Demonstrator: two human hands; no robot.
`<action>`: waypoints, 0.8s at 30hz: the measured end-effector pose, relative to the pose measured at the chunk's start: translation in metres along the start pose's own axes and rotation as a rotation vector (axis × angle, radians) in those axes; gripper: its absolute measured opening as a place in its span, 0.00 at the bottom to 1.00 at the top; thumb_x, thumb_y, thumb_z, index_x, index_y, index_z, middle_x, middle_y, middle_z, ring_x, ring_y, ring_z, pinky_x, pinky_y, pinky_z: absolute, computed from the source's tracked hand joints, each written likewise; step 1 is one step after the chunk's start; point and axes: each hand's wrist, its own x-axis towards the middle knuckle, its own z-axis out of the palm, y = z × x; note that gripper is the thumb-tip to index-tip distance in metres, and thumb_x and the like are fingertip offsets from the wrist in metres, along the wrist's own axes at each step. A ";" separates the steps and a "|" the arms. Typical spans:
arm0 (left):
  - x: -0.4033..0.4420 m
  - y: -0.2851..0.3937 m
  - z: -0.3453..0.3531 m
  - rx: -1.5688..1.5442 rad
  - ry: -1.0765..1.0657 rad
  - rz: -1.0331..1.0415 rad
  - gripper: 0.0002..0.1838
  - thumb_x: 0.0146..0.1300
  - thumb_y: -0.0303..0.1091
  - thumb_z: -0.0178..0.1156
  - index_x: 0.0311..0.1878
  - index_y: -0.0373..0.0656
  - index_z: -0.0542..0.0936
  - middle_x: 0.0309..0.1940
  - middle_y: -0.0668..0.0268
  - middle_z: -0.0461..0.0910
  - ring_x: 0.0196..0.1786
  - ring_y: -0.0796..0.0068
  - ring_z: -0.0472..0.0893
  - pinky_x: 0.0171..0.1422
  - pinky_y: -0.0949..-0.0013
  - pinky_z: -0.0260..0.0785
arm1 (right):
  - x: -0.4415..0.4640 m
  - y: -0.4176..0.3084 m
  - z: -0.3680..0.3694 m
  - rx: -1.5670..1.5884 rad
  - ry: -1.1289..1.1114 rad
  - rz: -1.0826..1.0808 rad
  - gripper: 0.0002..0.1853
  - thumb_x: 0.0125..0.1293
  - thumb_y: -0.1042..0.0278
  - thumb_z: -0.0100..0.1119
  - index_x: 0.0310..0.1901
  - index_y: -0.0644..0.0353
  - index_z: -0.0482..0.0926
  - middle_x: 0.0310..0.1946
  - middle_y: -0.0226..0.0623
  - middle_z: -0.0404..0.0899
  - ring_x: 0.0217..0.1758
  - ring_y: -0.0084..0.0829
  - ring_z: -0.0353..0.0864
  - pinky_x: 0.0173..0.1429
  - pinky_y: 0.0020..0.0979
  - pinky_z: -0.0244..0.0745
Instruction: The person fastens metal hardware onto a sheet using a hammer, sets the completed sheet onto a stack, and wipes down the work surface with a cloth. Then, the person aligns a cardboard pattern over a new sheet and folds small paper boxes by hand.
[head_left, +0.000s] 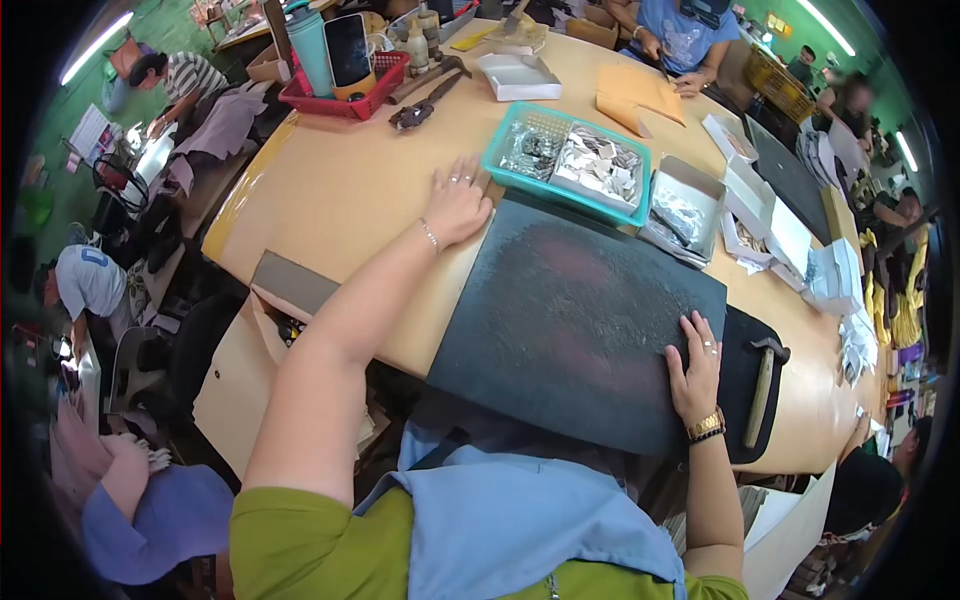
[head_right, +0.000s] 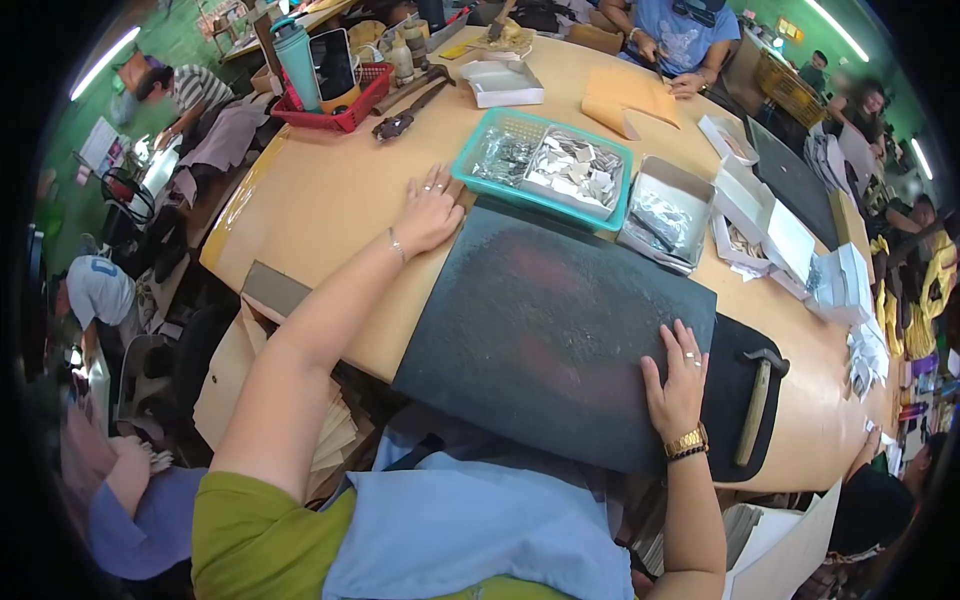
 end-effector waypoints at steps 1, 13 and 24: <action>0.009 -0.002 0.003 -0.007 0.015 -0.019 0.33 0.67 0.49 0.46 0.72 0.46 0.60 0.76 0.52 0.50 0.78 0.48 0.47 0.73 0.30 0.39 | 0.000 0.001 0.001 -0.004 0.001 -0.003 0.26 0.67 0.57 0.56 0.65 0.56 0.69 0.70 0.41 0.62 0.76 0.43 0.55 0.76 0.53 0.43; 0.087 -0.022 0.006 0.003 -0.072 -0.093 0.31 0.68 0.51 0.45 0.74 0.56 0.60 0.76 0.58 0.52 0.78 0.54 0.49 0.75 0.33 0.40 | 0.027 0.010 0.002 0.099 0.130 -0.041 0.12 0.64 0.66 0.59 0.46 0.60 0.77 0.54 0.46 0.73 0.60 0.46 0.70 0.65 0.42 0.63; 0.031 -0.053 -0.048 -0.321 0.389 -0.071 0.28 0.73 0.44 0.46 0.72 0.43 0.62 0.74 0.56 0.58 0.77 0.60 0.55 0.77 0.47 0.45 | 0.039 0.012 0.002 0.126 0.177 -0.048 0.08 0.60 0.68 0.63 0.38 0.61 0.76 0.46 0.44 0.75 0.55 0.45 0.72 0.59 0.42 0.66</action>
